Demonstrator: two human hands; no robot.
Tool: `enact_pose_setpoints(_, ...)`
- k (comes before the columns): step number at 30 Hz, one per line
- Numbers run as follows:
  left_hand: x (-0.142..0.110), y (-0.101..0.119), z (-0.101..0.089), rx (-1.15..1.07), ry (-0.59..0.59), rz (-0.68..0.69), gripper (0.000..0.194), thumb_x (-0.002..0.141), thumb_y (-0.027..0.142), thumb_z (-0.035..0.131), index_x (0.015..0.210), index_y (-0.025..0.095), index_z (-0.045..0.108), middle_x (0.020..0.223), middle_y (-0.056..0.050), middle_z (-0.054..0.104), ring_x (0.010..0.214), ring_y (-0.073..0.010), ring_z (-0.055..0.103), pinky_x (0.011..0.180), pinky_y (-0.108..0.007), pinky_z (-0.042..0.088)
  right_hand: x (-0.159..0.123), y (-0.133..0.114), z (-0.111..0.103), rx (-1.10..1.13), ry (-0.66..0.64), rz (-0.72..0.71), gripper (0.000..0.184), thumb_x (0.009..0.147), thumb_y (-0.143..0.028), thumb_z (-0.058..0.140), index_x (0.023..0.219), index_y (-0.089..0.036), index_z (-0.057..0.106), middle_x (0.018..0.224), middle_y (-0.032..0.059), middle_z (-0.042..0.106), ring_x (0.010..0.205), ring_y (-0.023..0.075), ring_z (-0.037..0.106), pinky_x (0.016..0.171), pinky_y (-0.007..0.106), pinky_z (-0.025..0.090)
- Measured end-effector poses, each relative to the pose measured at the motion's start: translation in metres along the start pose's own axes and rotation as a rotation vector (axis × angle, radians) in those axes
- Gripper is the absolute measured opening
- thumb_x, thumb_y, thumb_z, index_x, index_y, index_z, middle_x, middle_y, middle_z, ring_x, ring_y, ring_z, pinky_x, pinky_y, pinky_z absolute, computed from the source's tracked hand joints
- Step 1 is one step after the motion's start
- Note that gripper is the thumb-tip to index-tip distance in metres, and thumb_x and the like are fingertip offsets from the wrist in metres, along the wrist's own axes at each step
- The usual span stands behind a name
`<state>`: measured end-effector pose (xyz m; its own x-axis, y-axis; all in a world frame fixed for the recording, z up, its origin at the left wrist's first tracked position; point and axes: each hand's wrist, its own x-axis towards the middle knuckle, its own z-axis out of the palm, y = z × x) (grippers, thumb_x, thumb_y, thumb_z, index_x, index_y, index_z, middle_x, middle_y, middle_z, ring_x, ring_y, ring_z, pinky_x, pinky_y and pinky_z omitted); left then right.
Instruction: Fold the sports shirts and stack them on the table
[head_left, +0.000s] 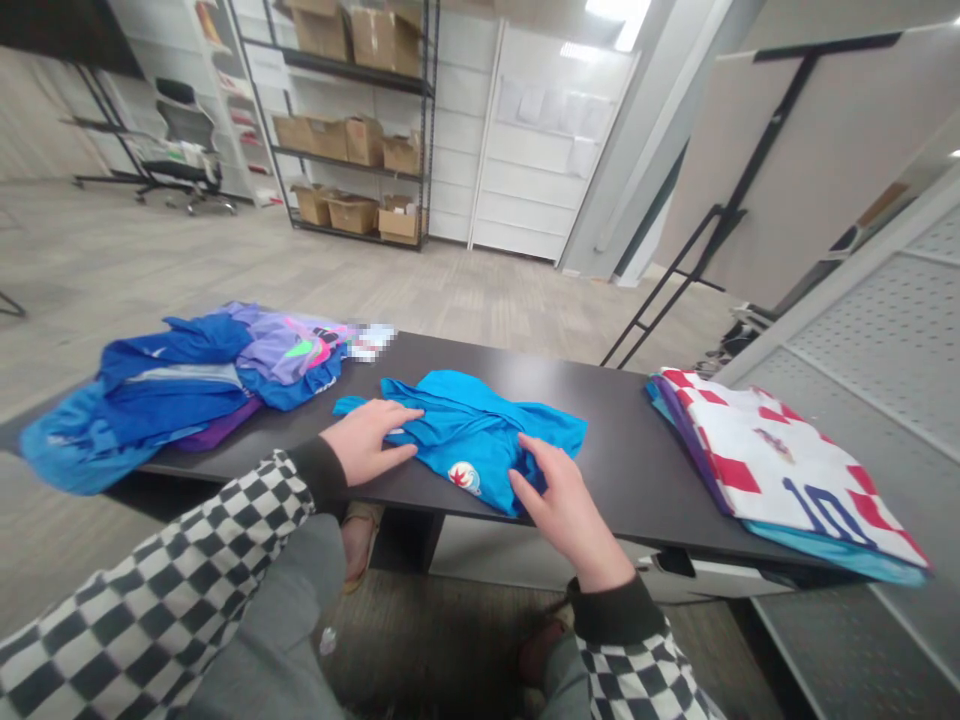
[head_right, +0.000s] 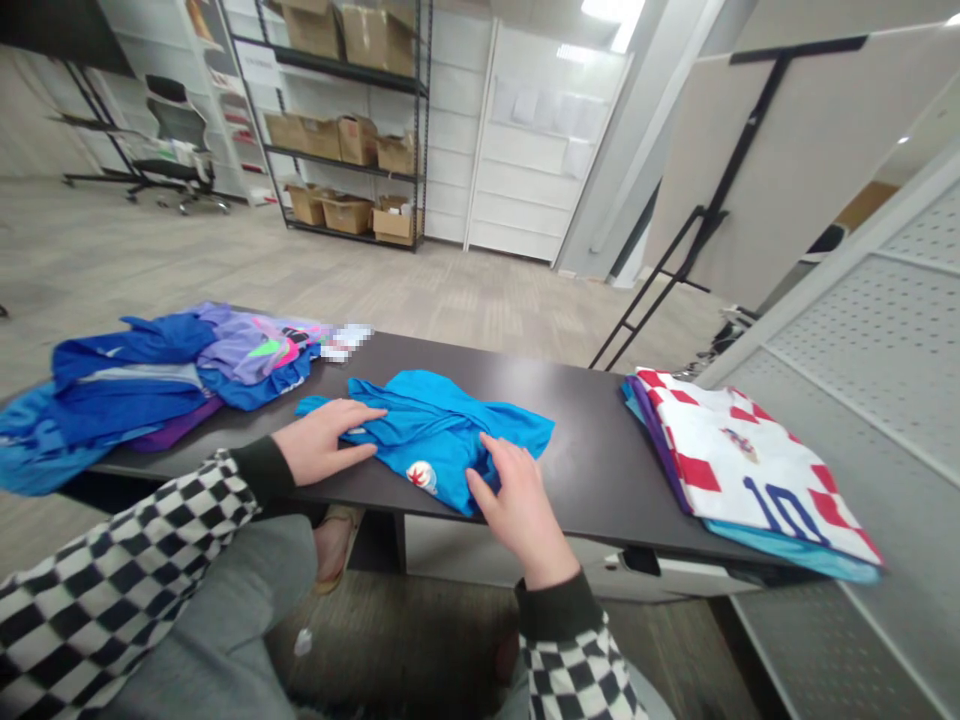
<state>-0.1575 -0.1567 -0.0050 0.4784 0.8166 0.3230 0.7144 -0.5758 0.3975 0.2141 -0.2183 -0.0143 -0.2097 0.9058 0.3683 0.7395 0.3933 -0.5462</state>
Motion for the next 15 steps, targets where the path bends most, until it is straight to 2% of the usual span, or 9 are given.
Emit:
enact_pose_setpoints(3, 0.003, 0.005, 0.001, -0.016, -0.072, -0.013, 0.035, 0.094, 0.043, 0.066, 0.118, 0.021, 0.079, 0.119, -0.014, 0.08, 0.119, -0.0364, 0.072, 0.112, -0.053, 0.055, 0.005, -0.001, -0.005, -0.127, -0.075, 0.051, 0.037, 0.101, -0.037, 0.066, 0.132, -0.023, 0.08, 0.123, 0.0142, 0.08, 0.117, 0.0341, 0.075, 0.107, 0.053, 0.058)
enact_pose_setpoints(5, 0.005, 0.001, -0.006, -0.067, -0.082, -0.051, 0.028, 0.09, 0.041, 0.068, 0.109, 0.022, 0.077, 0.114, -0.011, 0.08, 0.112, -0.0335, 0.073, 0.107, -0.049, 0.057, 0.007, 0.005, -0.015, -0.187, -0.109, 0.113, 0.031, 0.101, -0.033, 0.062, 0.121, -0.026, 0.085, 0.112, 0.0113, 0.08, 0.11, 0.0318, 0.075, 0.101, 0.048, 0.058)
enact_pose_setpoints(7, 0.004, -0.007, -0.016, -0.118, -0.058, -0.104, 0.026, 0.088, 0.043, 0.07, 0.104, 0.023, 0.075, 0.111, -0.008, 0.08, 0.107, -0.031, 0.074, 0.104, -0.045, 0.058, 0.007, 0.016, -0.026, -0.241, -0.094, 0.199, 0.033, 0.102, -0.032, 0.059, 0.121, -0.028, 0.086, 0.11, 0.0098, 0.079, 0.107, 0.0305, 0.076, 0.098, 0.046, 0.058)
enact_pose_setpoints(9, 0.001, -0.017, -0.023, -0.148, -0.004, -0.162, 0.031, 0.086, 0.045, 0.069, 0.106, 0.022, 0.075, 0.11, -0.008, 0.08, 0.104, -0.03, 0.075, 0.102, -0.044, 0.059, 0.007, 0.03, -0.035, -0.306, -0.015, 0.312, 0.041, 0.103, -0.032, 0.055, 0.132, -0.027, 0.083, 0.112, 0.0112, 0.079, 0.105, 0.031, 0.076, 0.097, 0.046, 0.06)
enact_pose_setpoints(12, -0.004, -0.034, -0.03, -0.157, 0.07, -0.232, 0.046, 0.084, 0.045, 0.066, 0.122, 0.02, 0.076, 0.113, -0.01, 0.079, 0.108, -0.0305, 0.076, 0.103, -0.045, 0.06, 0.005, 0.048, -0.042, -0.351, 0.146, 0.41, 0.053, 0.103, -0.031, 0.048, 0.147, -0.018, 0.075, 0.12, 0.0175, 0.079, 0.114, 0.0355, 0.076, 0.103, 0.052, 0.06)
enact_pose_setpoints(13, -0.005, -0.039, -0.031, -0.149, 0.079, -0.253, 0.05, 0.083, 0.044, 0.065, 0.124, 0.019, 0.076, 0.114, -0.011, 0.079, 0.109, -0.0308, 0.076, 0.104, -0.045, 0.06, 0.004, 0.05, -0.042, -0.343, 0.198, 0.398, 0.055, 0.102, -0.032, 0.049, 0.149, -0.014, 0.073, 0.126, 0.0202, 0.078, 0.121, 0.0374, 0.074, 0.108, 0.054, 0.059)
enact_pose_setpoints(15, -0.004, -0.044, -0.033, -0.123, 0.072, -0.283, 0.046, 0.083, 0.045, 0.063, 0.117, 0.02, 0.079, 0.112, -0.011, 0.08, 0.108, -0.0311, 0.077, 0.105, -0.046, 0.06, 0.003, 0.045, -0.038, -0.297, 0.281, 0.304, 0.057, 0.103, -0.036, 0.052, 0.15, -0.011, 0.071, 0.139, 0.0235, 0.074, 0.134, 0.0396, 0.069, 0.118, 0.058, 0.054)
